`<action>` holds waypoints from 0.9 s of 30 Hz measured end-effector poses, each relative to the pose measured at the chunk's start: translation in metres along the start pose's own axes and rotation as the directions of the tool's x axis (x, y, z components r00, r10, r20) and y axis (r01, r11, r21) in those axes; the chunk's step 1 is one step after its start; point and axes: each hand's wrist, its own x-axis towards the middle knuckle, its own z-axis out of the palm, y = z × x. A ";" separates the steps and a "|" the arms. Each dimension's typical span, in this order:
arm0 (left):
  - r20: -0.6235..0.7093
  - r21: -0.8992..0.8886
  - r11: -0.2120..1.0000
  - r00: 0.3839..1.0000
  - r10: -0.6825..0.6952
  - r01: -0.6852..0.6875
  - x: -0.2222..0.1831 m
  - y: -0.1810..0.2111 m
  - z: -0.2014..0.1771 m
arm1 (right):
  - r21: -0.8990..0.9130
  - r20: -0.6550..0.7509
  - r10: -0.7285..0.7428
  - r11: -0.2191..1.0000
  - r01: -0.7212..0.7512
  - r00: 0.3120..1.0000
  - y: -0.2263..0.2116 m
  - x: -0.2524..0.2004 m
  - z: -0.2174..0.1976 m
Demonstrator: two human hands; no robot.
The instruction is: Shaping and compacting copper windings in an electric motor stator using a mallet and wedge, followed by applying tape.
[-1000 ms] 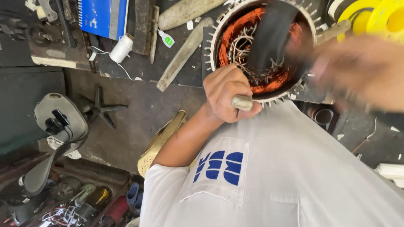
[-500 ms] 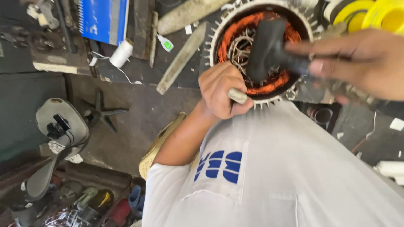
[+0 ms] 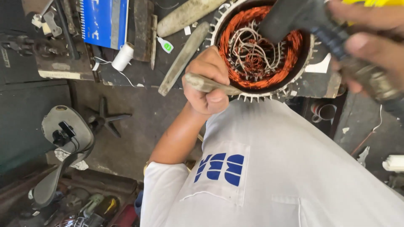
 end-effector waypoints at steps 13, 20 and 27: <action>0.240 0.380 0.925 0.968 -0.069 -0.028 -0.025 0.012 0.022 | -0.056 -0.034 0.159 0.985 -0.161 0.987 0.004 -0.019 0.002; 0.214 0.401 0.913 0.977 -0.018 -0.071 -0.025 0.008 0.020 | -0.477 0.067 0.234 0.861 -0.174 0.970 -0.031 0.003 0.010; 0.282 0.468 0.868 0.959 0.032 -0.166 -0.019 0.014 0.019 | -0.771 0.252 0.547 0.612 -0.177 0.798 -0.032 0.034 0.013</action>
